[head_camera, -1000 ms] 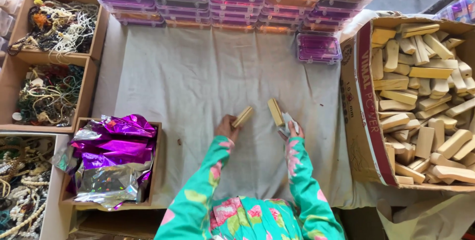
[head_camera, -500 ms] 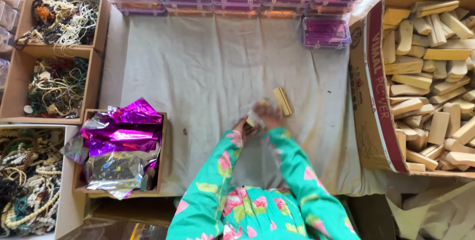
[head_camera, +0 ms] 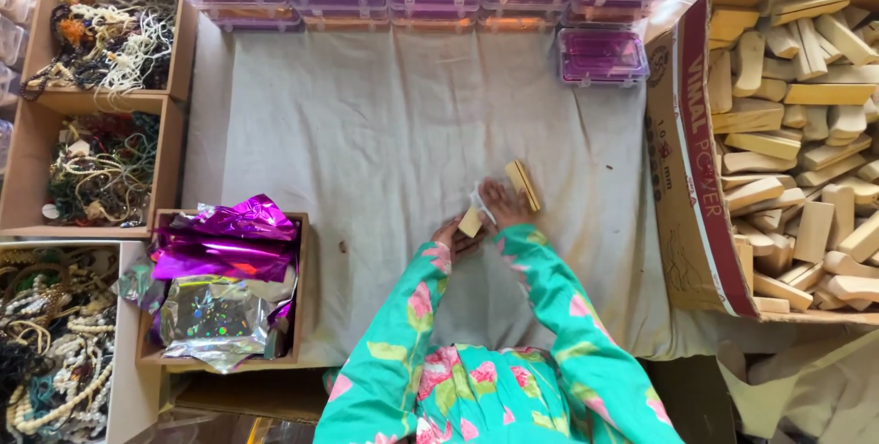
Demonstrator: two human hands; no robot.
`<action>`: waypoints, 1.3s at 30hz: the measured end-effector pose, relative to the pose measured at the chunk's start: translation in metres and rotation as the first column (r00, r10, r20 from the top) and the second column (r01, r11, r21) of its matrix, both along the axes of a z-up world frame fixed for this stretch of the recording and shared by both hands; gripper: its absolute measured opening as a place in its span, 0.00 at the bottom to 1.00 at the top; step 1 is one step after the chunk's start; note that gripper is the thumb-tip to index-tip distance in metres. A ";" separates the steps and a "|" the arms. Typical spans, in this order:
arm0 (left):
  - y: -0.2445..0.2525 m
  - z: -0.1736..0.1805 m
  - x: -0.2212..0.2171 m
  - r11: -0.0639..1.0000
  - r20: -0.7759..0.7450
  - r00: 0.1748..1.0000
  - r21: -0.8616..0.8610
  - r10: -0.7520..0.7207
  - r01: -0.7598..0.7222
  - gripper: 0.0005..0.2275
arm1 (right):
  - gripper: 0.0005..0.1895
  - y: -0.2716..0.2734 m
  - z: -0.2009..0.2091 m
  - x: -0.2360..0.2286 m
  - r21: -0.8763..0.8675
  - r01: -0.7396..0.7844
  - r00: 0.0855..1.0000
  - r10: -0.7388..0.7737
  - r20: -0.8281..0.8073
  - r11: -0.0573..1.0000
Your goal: The person picks up small wooden blocks from a cardboard box and wipes them with a white cloth. They then place the blocks onto a sheet of shiny purple foil and wrap them into a cylindrical shape. The wrapped package is placed on the table, and the person repeats the process with another block.
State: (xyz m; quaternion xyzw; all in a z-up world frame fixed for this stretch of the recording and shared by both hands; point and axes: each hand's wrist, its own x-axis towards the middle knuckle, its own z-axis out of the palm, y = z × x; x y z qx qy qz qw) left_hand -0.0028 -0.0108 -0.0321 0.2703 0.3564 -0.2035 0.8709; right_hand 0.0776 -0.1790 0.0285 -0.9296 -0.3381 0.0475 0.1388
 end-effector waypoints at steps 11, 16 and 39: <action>0.001 0.010 -0.004 0.999 0.034 0.998 0.021 0.047 -0.047 0.21 | 0.39 0.008 -0.035 -0.001 -0.193 -0.036 0.999 0.043 0.034 0.981; 0.011 0.074 -0.003 0.999 -0.037 0.999 0.029 -0.014 0.016 0.26 | 0.35 0.003 -0.022 0.042 -0.001 0.022 1.000 -0.021 0.020 1.000; 0.000 -0.069 0.001 0.952 0.277 0.914 -0.157 0.298 -0.263 0.16 | 0.34 0.026 -0.028 -0.032 0.123 0.184 0.958 -0.206 0.199 0.975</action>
